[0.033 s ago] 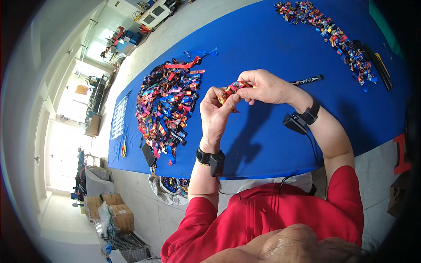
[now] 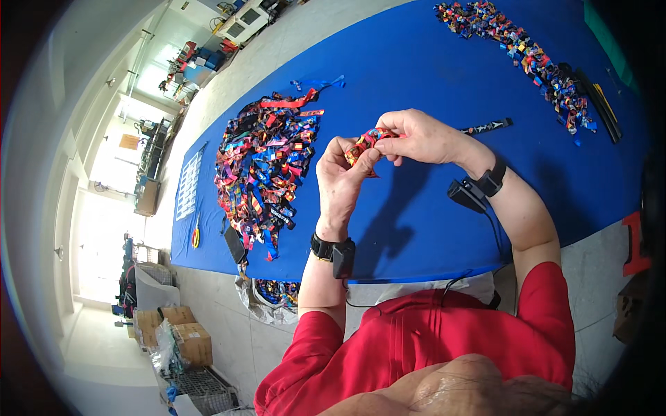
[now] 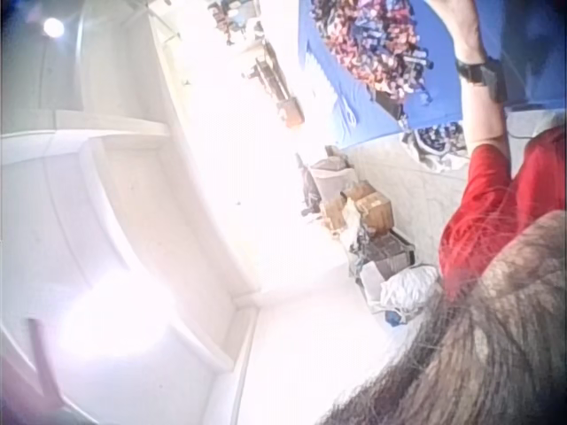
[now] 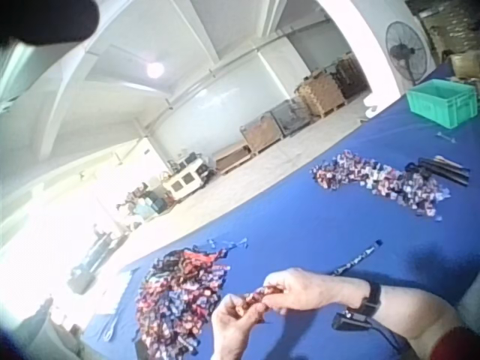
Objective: Manually folding and tying patterned ribbons into decorative bows at a workstation.
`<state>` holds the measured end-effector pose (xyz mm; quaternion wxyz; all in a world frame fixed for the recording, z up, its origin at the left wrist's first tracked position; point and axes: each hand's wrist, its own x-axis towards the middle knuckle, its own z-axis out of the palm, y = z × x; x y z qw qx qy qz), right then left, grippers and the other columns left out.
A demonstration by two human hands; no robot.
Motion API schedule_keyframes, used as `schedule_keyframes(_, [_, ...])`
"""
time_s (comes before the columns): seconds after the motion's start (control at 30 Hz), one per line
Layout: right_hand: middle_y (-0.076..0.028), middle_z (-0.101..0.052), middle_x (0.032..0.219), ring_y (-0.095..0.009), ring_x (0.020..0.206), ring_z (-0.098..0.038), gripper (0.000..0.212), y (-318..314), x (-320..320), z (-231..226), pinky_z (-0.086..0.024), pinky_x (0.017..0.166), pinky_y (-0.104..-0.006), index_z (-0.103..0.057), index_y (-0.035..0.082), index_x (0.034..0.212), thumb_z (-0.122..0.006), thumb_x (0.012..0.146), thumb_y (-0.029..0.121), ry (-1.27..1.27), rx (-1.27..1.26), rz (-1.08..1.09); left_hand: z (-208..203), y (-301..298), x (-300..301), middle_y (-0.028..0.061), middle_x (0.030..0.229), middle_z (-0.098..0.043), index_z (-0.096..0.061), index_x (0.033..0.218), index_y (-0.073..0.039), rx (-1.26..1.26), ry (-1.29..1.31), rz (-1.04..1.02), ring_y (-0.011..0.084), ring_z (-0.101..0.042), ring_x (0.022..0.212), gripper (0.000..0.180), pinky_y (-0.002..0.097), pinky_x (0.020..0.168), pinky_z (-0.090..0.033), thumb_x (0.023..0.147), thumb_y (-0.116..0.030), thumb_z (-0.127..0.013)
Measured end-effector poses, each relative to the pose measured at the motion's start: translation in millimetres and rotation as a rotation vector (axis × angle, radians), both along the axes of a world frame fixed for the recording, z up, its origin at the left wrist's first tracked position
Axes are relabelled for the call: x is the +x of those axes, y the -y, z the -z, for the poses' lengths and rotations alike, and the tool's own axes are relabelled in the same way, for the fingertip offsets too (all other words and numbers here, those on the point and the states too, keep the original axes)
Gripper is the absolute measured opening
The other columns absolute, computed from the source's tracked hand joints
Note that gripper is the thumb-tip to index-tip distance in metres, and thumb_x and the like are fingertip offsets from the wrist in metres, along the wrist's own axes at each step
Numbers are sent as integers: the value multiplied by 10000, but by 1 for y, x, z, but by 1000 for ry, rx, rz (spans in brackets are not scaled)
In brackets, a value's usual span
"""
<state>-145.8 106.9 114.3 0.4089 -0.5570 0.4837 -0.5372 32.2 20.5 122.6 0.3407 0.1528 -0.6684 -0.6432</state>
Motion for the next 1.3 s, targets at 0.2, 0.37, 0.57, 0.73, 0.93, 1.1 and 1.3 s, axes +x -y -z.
schedule_keyframes(0.2, [-56, -639, 782, -113, 698, -610, 179, 6, -3, 10, -517, 647, -259, -610, -25, 937, -618, 956, 152, 179, -34, -145, 2, 6, 1, 58, 953, -654, -524, 788, -59, -12, -22, -12, 76, -589, 690, 248, 221, 574, -503, 859, -52, -761])
schedule_keyframes(0.37, [-44, -631, 799, -107, 704, -605, 198, 8, -2, 14, -512, 655, -256, -604, -12, 963, -603, 974, 185, 178, -11, -152, 0, 2, -1, 42, 922, -649, -528, 780, -54, -35, 28, -76, 49, -551, 656, 223, 204, 562, -475, 861, -7, -731])
schedule_keyframes(0.57, [-33, -614, 807, -101, 705, -596, 215, 8, -1, 14, -508, 650, -256, -588, 7, 956, -580, 997, 218, 144, 30, -135, 5, -2, -4, 35, 884, -646, -521, 776, -40, -170, 32, -180, 40, -536, 663, 211, 197, 558, -443, 867, 17, -703])
schedule_keyframes(0.73, [-31, -606, 800, -99, 694, -590, 197, 8, 0, 15, -508, 638, -260, -578, 16, 930, -568, 1002, 198, 133, 29, -120, 2, -7, -6, 45, 885, -658, -526, 782, -35, -167, 29, -222, 46, -553, 677, 208, 207, 562, -480, 874, 0, -709])
schedule_keyframes(0.93, [-34, -613, 805, -93, 686, -587, 150, 1, 8, -2, -505, 629, -262, -591, 7, 938, -617, 949, 155, -30, -41, 10, 2, 2, -1, 74, 904, -672, -534, 785, -47, -24, -29, -125, 75, -589, 678, 220, 235, 555, -519, 881, -42, -732])
schedule_keyframes(1.1, [-35, -608, 782, -95, 676, -584, 119, 4, 5, 2, -502, 611, -266, -595, 3, 910, -623, 907, 119, 113, 59, -22, 3, 6, 2, 88, 906, -673, -534, 779, -51, 33, -51, -33, 97, -602, 674, 226, 251, 548, -525, 876, -43, -738])
schedule_keyframes(1.3, [-57, -617, 737, -120, 646, -605, 191, 7, 11, 8, -503, 581, -271, -605, 4, 853, -625, 892, 190, 179, 88, -22, -3, 6, 5, 48, 858, -667, -556, 761, -60, 19, -13, -1, 77, -573, 681, 216, 235, 605, -491, 859, -25, -746])
